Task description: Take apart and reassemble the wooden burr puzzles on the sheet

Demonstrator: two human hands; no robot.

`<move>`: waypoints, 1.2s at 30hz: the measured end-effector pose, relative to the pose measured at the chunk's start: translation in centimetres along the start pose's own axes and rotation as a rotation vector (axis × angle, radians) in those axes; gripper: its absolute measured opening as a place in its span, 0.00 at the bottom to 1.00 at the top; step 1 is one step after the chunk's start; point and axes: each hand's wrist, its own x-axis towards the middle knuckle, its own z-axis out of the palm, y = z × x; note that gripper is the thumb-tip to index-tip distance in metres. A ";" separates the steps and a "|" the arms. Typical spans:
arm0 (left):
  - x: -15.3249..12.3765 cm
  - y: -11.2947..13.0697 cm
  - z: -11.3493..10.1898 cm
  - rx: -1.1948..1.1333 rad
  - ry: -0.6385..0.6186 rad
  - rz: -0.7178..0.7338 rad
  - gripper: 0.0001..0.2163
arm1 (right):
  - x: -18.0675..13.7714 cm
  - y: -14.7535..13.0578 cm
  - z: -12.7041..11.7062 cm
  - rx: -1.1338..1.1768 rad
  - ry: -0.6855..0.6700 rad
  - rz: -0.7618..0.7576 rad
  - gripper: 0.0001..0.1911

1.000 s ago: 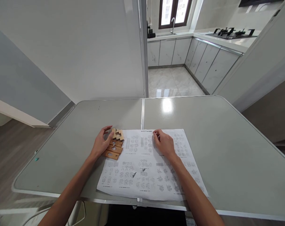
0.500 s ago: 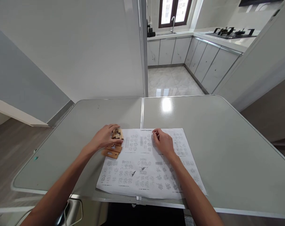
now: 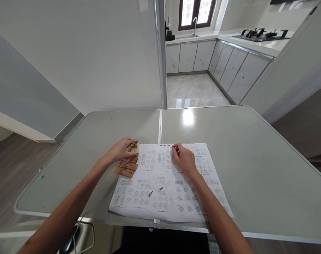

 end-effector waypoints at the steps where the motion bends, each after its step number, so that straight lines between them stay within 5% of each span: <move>1: 0.1 0.0 -0.1 -0.005 -0.004 0.004 0.29 | 0.0 0.0 0.0 0.000 -0.001 -0.001 0.16; 23: 2.3 -0.6 -2.4 0.080 -0.245 -0.020 0.38 | 0.0 -0.1 0.0 0.000 0.002 -0.006 0.15; 30: 1.8 -1.7 -3.9 0.033 -0.198 0.011 0.45 | 0.0 0.0 0.1 -0.013 0.003 -0.010 0.15; 36: 1.3 -1.8 -4.5 0.046 -0.292 0.048 0.41 | 0.1 0.1 0.1 -0.015 -0.002 -0.011 0.15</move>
